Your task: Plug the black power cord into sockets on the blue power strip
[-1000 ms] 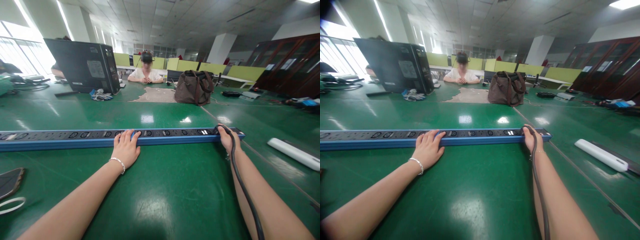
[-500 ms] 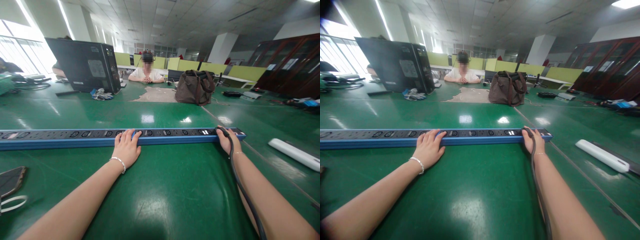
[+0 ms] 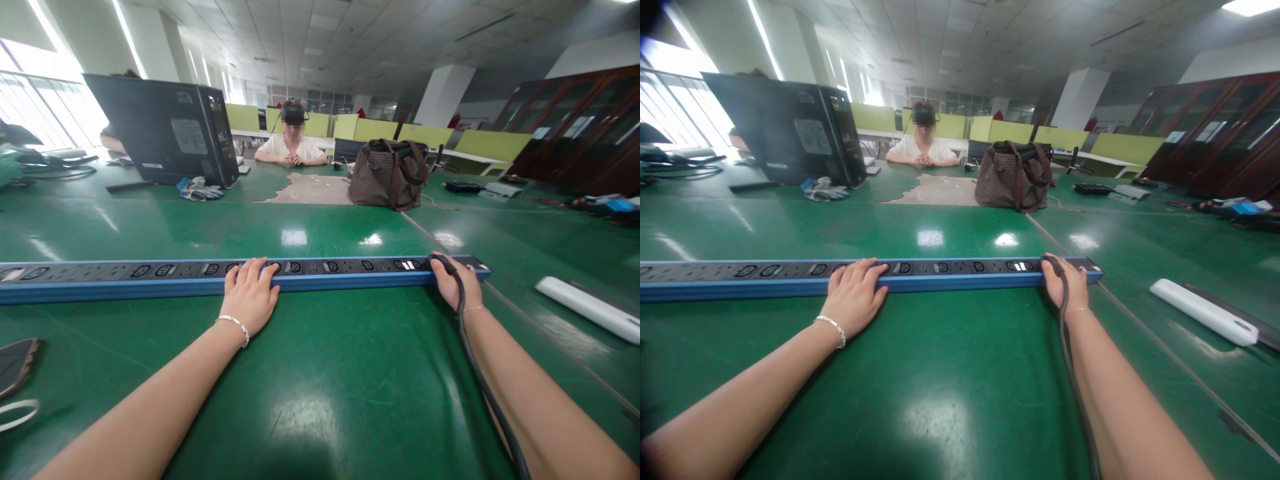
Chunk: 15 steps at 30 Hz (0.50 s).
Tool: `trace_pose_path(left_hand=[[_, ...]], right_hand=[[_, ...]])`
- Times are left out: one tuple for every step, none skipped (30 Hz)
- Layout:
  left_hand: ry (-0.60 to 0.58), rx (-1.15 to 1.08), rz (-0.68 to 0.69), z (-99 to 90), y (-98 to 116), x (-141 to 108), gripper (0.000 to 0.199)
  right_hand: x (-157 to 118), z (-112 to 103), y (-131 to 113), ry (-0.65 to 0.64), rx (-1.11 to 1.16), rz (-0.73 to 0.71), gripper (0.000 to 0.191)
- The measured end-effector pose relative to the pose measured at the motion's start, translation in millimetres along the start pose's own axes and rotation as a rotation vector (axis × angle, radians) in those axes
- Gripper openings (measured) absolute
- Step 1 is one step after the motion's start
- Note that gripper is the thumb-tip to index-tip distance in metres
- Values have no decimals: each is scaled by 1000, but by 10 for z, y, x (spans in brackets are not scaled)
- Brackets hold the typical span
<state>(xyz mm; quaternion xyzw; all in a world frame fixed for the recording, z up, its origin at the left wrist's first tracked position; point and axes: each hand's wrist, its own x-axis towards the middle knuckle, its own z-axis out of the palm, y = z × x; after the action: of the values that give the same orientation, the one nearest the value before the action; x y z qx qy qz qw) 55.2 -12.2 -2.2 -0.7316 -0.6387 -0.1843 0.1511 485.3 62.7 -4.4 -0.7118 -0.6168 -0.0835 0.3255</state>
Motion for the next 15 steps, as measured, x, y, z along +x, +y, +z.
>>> trace_pose_path(left_hand=[[3,-1,3,4,2,5,40],[6,-1,7,7,3,8,39],[7,-1,11,7,6,9,40],[7,1,13,6,9,9,40],[5,2,12,3,12,8,40],[4,3,9,-2,15,7,41],[5,5,6,-6,17,5,41],[6,7,4,-9,18,3,41],[8,8,5,-10,18,1,41],[10,8,9,-9,16,-2,41],[11,7,14,-7,13,-4,41],[11,6,19,-3,9,-7,42],[11,5,23,1,5,-9,42],[12,4,25,5,1,-11,43],[13,4,25,7,-1,-13,44]], right_hand=[[-2,1,-7,-2,10,12,43],[-4,4,-14,-1,20,23,43],[-5,7,-20,2,29,33,43],[-6,10,-25,6,35,41,44],[-7,14,-28,12,39,45,44],[-9,19,-31,17,40,47,44],[-11,24,-34,20,38,46,44],[-13,29,-37,24,35,41,45],[-17,35,-41,29,30,35,45],[-21,41,-48,36,24,29,45],[-25,48,-56,45,19,24,45],[-30,55,-68,54,15,20,45],[-34,62,-81,62,13,19,46],[-39,68,-97,66,12,22,46],[-44,74,-115,66,13,26,46]])
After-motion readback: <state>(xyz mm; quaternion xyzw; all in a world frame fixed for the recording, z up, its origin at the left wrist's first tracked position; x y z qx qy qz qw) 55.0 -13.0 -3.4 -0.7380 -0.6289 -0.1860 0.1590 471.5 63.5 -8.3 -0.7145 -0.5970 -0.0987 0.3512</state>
